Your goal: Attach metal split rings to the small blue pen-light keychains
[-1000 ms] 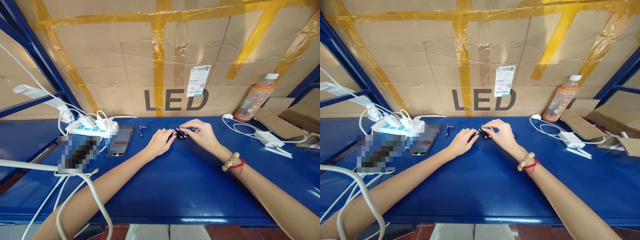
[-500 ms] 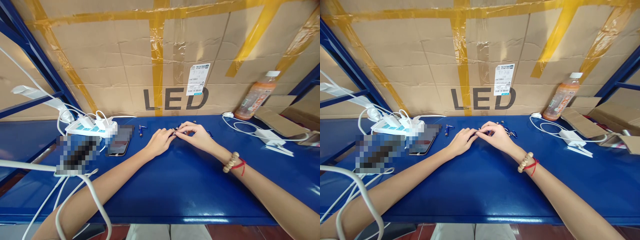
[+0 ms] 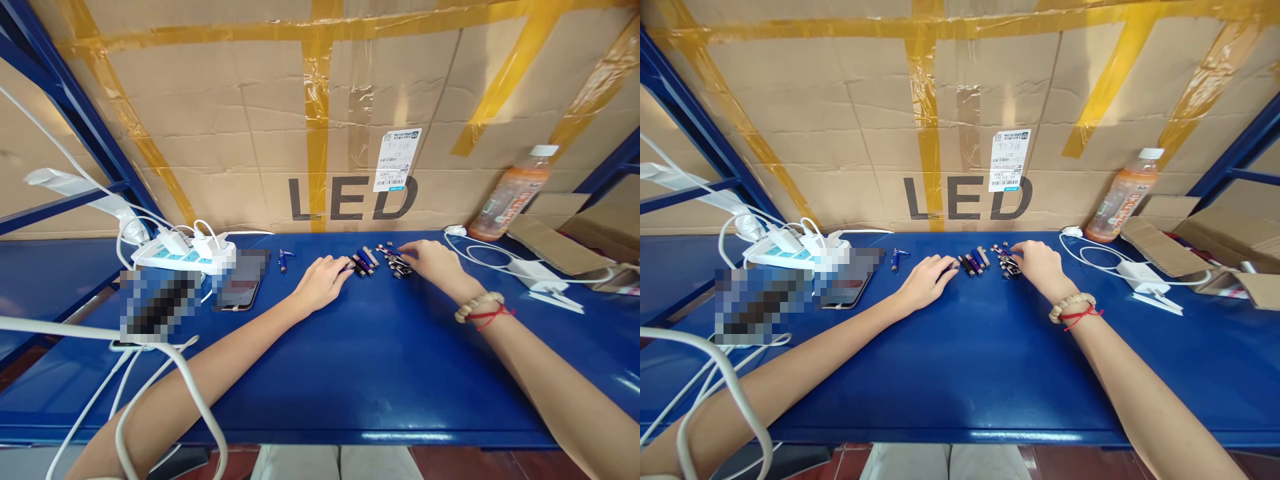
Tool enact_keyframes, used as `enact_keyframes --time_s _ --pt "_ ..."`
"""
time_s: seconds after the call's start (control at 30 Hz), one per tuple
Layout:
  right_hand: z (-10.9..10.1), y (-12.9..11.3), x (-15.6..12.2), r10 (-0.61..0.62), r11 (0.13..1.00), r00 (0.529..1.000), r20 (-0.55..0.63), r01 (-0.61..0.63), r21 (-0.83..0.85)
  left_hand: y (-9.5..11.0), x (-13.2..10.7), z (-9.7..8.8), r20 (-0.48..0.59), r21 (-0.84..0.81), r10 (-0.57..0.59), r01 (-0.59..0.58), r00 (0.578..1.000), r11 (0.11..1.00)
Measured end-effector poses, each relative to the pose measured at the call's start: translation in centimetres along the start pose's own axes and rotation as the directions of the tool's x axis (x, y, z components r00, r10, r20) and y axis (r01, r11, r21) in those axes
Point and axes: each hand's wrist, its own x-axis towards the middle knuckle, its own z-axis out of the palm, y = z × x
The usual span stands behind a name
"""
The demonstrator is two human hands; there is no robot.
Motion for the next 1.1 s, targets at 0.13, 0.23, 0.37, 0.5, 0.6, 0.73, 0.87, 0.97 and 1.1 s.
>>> enact_keyframes --time_s 0.13,0.23,0.37,0.5,0.6,0.73,0.87,0.97,1.1 --pt "0.49 0.07 0.22 -0.111 0.989 0.993 -0.028 0.113 0.100 -0.14 0.00 0.10 -0.015 -0.025 0.014 -0.014 1.000 1.000" --pt "0.51 -0.14 0.19 -0.148 0.981 0.988 -0.045 0.152 0.118 -0.16 -0.02 -0.03 -0.021 -0.063 0.015 -0.017 1.000 0.998" --pt "0.60 -0.41 0.19 -0.115 0.985 0.993 -0.016 0.116 0.128 -0.04 -0.08 -0.42 -0.003 -0.104 -0.023 0.022 1.000 0.994" --pt "0.95 -0.40 0.35 -0.090 0.979 0.996 0.005 0.087 0.186 0.20 -0.11 -0.67 0.002 -0.145 -0.065 0.064 0.998 0.987" --pt "1.06 -0.33 0.38 -0.100 0.979 0.995 -0.024 0.103 0.176 0.31 -0.09 -0.65 -0.012 -0.136 -0.065 0.062 0.998 0.989" --pt "0.74 -0.39 0.28 -0.104 0.984 0.994 -0.023 0.106 0.142 0.28 -0.07 -0.53 -0.012 -0.109 -0.037 0.036 0.999 0.993" --pt "0.42 -0.66 0.17 -0.112 0.985 0.993 0.025 0.107 0.137 0.24 -0.06 -0.51 -0.013 -0.094 -0.033 0.031 0.999 0.995" --pt "0.50 -0.76 0.08 -0.094 0.984 0.995 0.035 0.088 0.156 0.26 -0.08 -0.52 -0.012 -0.089 -0.029 0.028 1.000 0.996" --pt "0.77 -0.57 0.11 -0.109 0.953 0.994 -0.029 0.112 0.283 0.26 -0.18 -0.49 -0.029 -0.089 0.006 -0.009 1.000 0.996"
